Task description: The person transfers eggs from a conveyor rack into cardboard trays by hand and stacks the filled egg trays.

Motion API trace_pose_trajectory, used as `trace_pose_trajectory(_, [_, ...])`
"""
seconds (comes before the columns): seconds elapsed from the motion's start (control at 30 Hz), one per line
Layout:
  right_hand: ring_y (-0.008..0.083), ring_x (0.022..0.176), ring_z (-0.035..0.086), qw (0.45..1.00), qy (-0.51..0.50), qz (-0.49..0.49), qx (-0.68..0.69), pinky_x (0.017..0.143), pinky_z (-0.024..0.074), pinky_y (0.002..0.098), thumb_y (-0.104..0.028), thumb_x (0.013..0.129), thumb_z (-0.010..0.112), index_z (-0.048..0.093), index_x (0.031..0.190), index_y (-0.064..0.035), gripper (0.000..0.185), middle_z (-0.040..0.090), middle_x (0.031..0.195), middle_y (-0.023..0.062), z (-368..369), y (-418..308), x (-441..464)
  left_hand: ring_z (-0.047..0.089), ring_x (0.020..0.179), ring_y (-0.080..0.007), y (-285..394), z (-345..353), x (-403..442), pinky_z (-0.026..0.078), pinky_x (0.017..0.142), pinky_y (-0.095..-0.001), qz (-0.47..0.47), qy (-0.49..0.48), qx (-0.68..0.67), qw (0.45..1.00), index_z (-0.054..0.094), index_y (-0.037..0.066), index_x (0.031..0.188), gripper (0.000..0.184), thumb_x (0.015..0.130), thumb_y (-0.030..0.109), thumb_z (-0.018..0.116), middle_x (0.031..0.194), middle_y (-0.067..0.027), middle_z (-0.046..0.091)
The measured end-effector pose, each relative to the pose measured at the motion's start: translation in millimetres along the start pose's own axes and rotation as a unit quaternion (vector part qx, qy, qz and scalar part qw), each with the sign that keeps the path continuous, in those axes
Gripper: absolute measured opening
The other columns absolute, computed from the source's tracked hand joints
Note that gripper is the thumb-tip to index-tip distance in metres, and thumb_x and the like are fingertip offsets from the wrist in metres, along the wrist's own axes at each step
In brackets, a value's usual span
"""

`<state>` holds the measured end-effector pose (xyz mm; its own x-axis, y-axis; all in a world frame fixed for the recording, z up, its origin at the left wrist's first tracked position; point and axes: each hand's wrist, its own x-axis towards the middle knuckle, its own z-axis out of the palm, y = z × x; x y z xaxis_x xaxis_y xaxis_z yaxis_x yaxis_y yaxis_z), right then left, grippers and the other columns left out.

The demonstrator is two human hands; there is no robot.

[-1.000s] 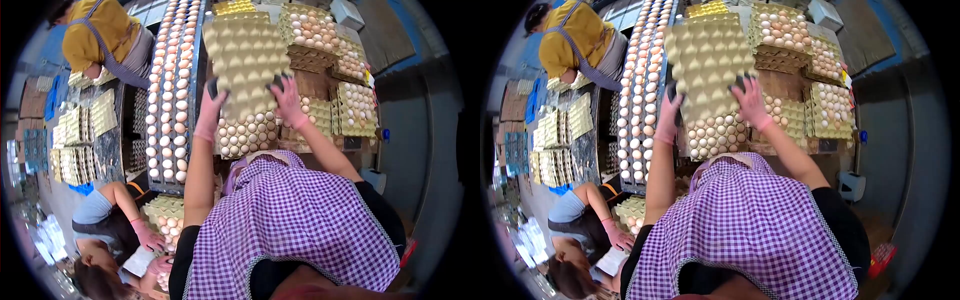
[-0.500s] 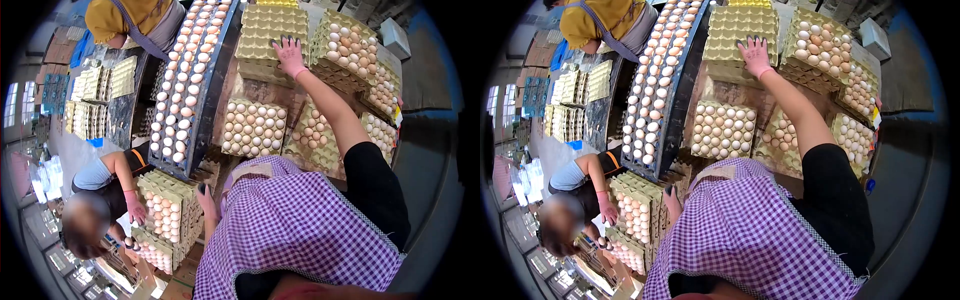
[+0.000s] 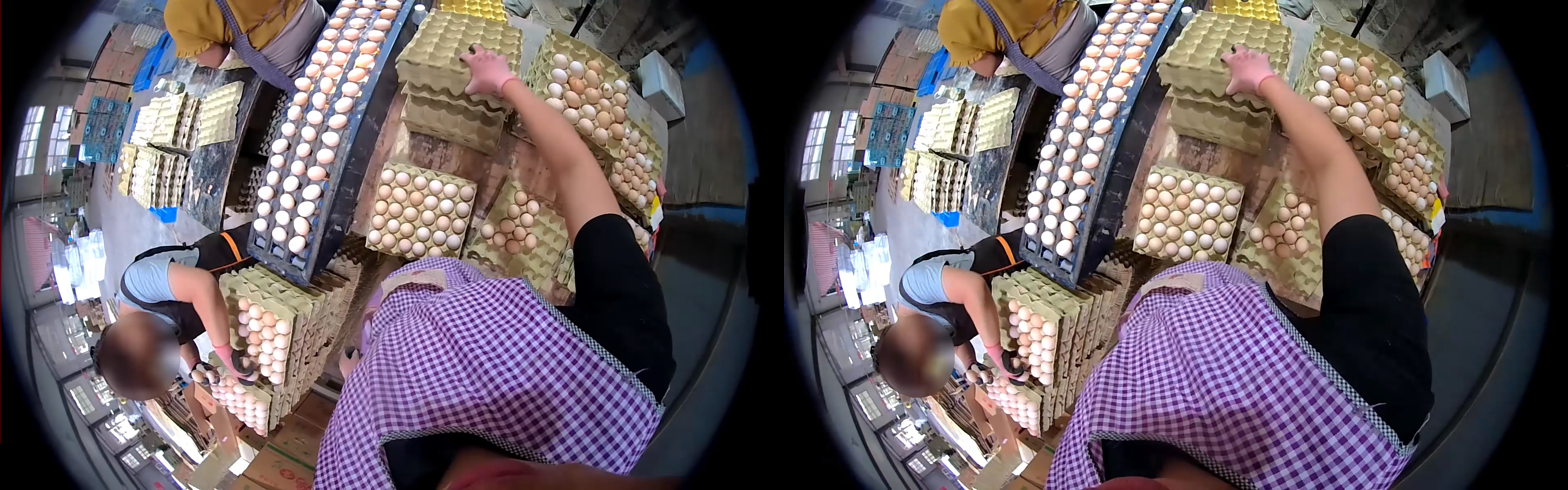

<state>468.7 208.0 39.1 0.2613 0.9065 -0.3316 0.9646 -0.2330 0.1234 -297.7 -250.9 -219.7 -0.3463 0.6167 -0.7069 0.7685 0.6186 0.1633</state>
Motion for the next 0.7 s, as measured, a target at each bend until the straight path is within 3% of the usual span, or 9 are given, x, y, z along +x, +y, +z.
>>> trace_pose_trajectory(0.1, [0.0367,0.125,0.057,0.995,0.071,-0.051,0.042,0.096,0.0492,0.0586,-0.045,0.062,0.081,0.051,0.140,-0.0187,0.088,0.052,0.138,0.0165,10,37,28,0.060,0.117,-0.0408,53,-27,-8,0.046,0.101,-0.0464,0.023,-0.075,-0.032,0.996,0.059,-0.004,0.128,0.051,0.092,0.031,0.065,0.123,-0.0263,0.065])
trace_pose_trajectory(0.17, [0.0373,0.125,0.056,0.995,0.061,-0.060,0.050,0.099,0.0468,0.0585,-0.048,0.061,0.080,0.052,0.138,-0.0172,0.088,0.050,0.140,0.0172,3,25,29,0.060,0.115,-0.0430,74,-23,-1,0.046,0.098,-0.0476,0.018,-0.061,-0.007,0.998,0.059,-0.005,0.126,0.049,0.093,0.031,0.063,0.121,-0.0282,0.064])
trace_pose_trajectory(0.23, [0.0409,0.123,0.055,0.996,0.078,-0.038,-0.026,0.099,0.0460,0.0599,-0.042,0.062,0.080,0.054,0.135,-0.0184,0.081,0.050,0.138,0.0186,6,-1,7,0.059,0.114,-0.0446,100,-31,1,0.046,0.096,-0.0487,0.083,-0.043,-0.042,0.995,0.060,-0.005,0.124,0.046,0.094,0.029,0.061,0.120,-0.0296,0.064])
trace_pose_trajectory(0.27, [0.0409,0.127,0.052,0.994,0.095,-0.018,-0.047,0.101,0.0431,0.0605,-0.039,0.063,0.079,0.054,0.135,-0.0191,0.078,0.049,0.138,0.0186,27,-10,-1,0.061,0.110,-0.0452,89,-12,27,0.046,0.093,-0.0497,0.097,-0.019,-0.173,0.980,0.062,-0.005,0.119,0.042,0.094,0.028,0.061,0.115,-0.0298,0.065])
trace_pose_trajectory(0.33, [0.0379,0.132,0.048,0.990,0.131,-0.010,-0.050,0.103,0.0410,0.0606,-0.031,0.066,0.078,0.053,0.136,-0.0214,0.074,0.044,0.145,0.0183,84,-16,2,0.062,0.109,-0.0455,163,-55,-18,0.048,0.093,-0.0505,0.077,-0.058,-0.084,0.992,0.063,-0.004,0.118,0.043,0.093,0.031,0.061,0.113,-0.0297,0.066])
trace_pose_trajectory(0.4, [0.0378,0.133,0.048,0.974,0.222,-0.026,-0.040,0.105,0.0439,0.0540,-0.014,0.073,0.072,0.055,0.136,-0.0195,0.066,0.045,0.146,0.0202,173,19,13,0.062,0.108,-0.0456,171,-44,-34,0.048,0.093,-0.0508,0.069,-0.043,-0.085,0.993,0.063,-0.003,0.118,0.043,0.092,0.032,0.061,0.112,-0.0294,0.066])
trace_pose_trajectory(0.47, [0.0401,0.132,0.048,0.977,0.211,-0.014,-0.008,0.106,0.0440,0.0527,-0.005,0.074,0.067,0.058,0.134,-0.0182,0.062,0.049,0.144,0.0212,162,25,-6,0.061,0.109,-0.0455,175,-21,-46,0.048,0.095,-0.0508,0.241,0.021,-0.017,0.970,0.064,-0.003,0.116,0.044,0.090,0.033,0.061,0.111,-0.0290,0.067])
trace_pose_trajectory(0.57, [0.0380,0.138,0.043,0.977,0.212,-0.005,0.011,0.115,0.0306,0.0547,-0.036,0.069,0.085,0.050,0.144,-0.0165,0.085,0.049,0.146,0.0213,140,59,-37,0.059,0.114,-0.0438,180,7,-66,0.047,0.099,-0.0489,0.189,0.015,-0.064,0.980,0.064,0.000,0.117,0.046,0.092,0.037,0.057,0.117,-0.0268,0.065])
trace_pose_trajectory(0.7, [0.0438,0.139,0.038,0.940,0.337,0.000,0.043,0.117,0.0231,0.0597,-0.041,0.086,0.071,0.046,0.144,-0.0059,0.072,0.040,0.150,0.0275,145,55,-91,0.057,0.118,-0.0420,177,54,-100,0.045,0.102,-0.0478,0.094,0.031,-0.117,0.988,0.063,0.003,0.121,0.046,0.092,0.038,0.058,0.124,-0.0251,0.063])
